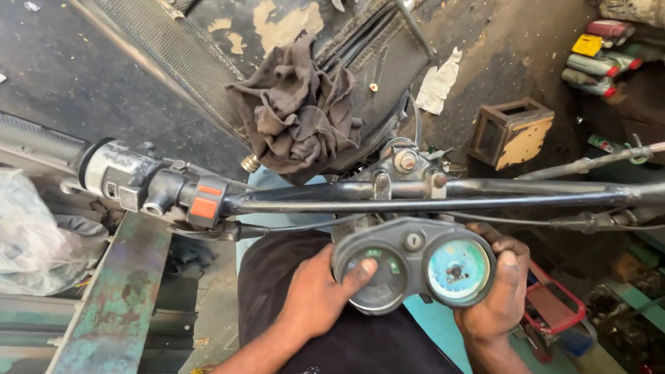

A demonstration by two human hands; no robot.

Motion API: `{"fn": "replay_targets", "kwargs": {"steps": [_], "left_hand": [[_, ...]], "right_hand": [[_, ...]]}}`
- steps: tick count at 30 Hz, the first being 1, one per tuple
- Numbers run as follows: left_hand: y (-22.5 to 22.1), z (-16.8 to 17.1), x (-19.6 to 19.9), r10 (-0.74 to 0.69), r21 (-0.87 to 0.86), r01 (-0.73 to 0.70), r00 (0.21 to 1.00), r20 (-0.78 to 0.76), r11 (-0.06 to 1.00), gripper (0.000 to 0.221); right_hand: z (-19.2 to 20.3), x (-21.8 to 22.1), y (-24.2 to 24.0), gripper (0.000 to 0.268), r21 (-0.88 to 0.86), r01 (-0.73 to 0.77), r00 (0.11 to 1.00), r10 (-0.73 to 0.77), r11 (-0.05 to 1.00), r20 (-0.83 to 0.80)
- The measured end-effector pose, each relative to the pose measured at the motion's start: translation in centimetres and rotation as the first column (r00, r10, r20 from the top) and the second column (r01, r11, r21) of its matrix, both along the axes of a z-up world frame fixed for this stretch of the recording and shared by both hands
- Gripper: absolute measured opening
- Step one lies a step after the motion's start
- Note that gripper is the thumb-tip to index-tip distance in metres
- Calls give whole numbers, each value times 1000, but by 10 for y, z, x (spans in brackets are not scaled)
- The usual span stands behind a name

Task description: Repairing or replacing components of a motorcycle instrument cluster and headlight assembly.

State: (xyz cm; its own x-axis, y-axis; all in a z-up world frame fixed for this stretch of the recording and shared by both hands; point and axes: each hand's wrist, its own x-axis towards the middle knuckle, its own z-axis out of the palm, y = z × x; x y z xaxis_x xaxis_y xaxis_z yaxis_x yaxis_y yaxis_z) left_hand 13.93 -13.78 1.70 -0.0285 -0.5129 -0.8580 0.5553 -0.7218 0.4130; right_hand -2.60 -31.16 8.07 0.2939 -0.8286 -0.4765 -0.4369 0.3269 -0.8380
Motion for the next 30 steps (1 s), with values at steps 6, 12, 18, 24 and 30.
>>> {"fn": "replay_targets", "kwargs": {"steps": [6, 12, 18, 24, 30], "left_hand": [[1, -11, 3, 28, -62, -27, 999, 15, 998, 63], [9, -20, 12, -28, -110, 25, 999, -25, 994, 67], [36, -66, 34, -169, -455, 97, 978, -120, 885, 58], [3, -46, 24, -40, -181, 59, 994, 105, 982, 35], [-6, -30, 9, 243, -156, -216, 953, 181, 964, 14]], "right_hand": [[-6, 3, -2, 21, -26, -6, 1000, 6, 1000, -8], [-8, -1, 2, 22, -3, 43, 999, -42, 999, 31], [-13, -13, -4, 21, -92, -13, 999, 10, 996, -34], [-14, -35, -4, 27, -292, -253, 963, 213, 922, -162], [-12, -51, 1, 37, -325, -348, 932, 289, 879, -217]]}}
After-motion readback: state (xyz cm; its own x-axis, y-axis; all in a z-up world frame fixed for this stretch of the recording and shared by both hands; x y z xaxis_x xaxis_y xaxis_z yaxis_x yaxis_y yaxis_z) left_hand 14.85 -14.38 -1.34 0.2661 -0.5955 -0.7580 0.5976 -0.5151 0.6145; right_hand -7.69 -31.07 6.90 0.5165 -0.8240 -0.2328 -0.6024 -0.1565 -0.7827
